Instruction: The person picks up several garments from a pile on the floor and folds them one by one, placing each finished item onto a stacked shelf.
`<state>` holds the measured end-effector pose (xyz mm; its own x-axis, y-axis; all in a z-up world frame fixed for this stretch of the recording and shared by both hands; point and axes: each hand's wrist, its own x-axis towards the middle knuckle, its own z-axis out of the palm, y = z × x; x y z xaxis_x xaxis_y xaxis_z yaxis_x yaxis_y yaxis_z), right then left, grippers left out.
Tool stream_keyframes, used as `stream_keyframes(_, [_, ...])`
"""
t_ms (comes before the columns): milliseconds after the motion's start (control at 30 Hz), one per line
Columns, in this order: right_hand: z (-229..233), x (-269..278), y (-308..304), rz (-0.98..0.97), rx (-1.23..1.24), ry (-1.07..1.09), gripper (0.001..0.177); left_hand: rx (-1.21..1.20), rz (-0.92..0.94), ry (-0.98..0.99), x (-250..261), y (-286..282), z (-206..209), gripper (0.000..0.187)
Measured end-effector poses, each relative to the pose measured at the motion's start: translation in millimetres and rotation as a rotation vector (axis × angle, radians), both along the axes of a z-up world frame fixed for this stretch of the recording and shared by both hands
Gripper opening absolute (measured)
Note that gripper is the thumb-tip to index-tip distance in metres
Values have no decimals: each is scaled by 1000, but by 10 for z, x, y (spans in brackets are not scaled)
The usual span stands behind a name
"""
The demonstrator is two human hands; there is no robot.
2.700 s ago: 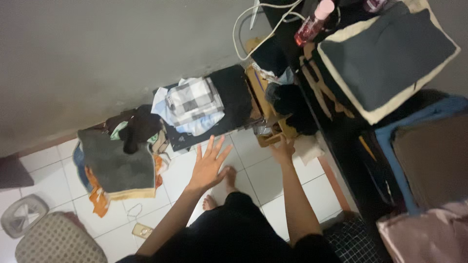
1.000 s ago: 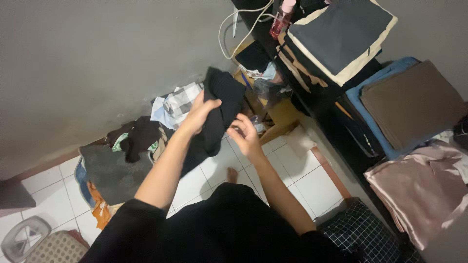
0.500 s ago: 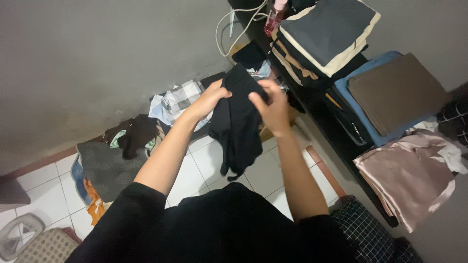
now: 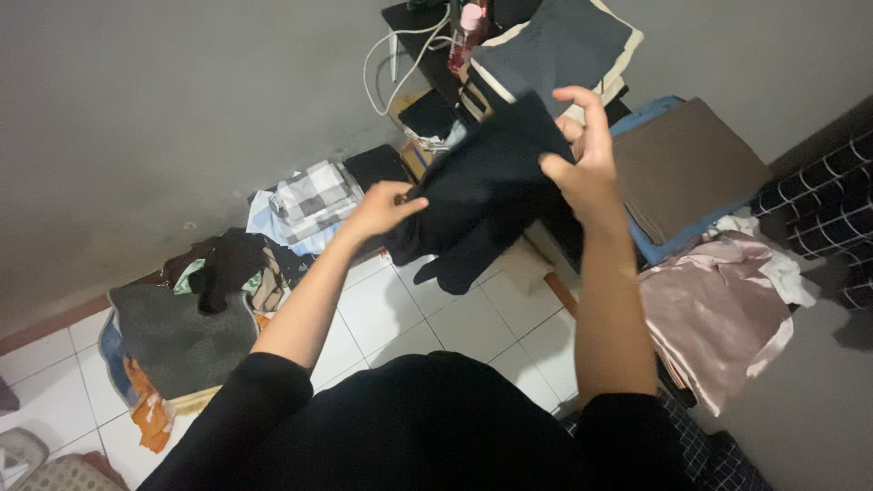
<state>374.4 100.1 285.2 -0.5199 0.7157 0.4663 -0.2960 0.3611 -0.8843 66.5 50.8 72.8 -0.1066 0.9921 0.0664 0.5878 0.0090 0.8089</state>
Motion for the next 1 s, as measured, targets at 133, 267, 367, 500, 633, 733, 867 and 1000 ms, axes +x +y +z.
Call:
stream_keyframes(133, [166, 248, 37, -67, 646, -440, 82, 306, -42, 87, -33, -5, 397, 39])
stream_keyframes(267, [160, 499, 42, 5, 419, -677, 65, 368, -92, 137, 35, -69, 704, 30])
stream_keyframes(367, [12, 768, 250, 16, 597, -584, 73, 382, -110, -145, 106, -122, 768, 35])
stream_keyframes(500, [-948, 769, 1180, -407, 141, -126, 60, 284, -117, -417, 316, -160, 617, 61])
stream_keyframes(633, [-2669, 641, 878, 325, -945, -404, 60, -385, 16, -661, 505, -41, 199, 61])
stream_keyframes(733, [-2880, 792, 736, 351, -1067, -338, 69, -375, 301, -880, 312, -29, -16, 65])
stream_keyframes(867, [-2752, 1010, 760, -69, -439, -529, 88, -191, 170, -1387, -39, 56, 109, 52])
stream_keyframes(1000, [-3000, 860, 677, -227, 176, -682, 70, -35, 103, -1371, -165, -43, 486, 37])
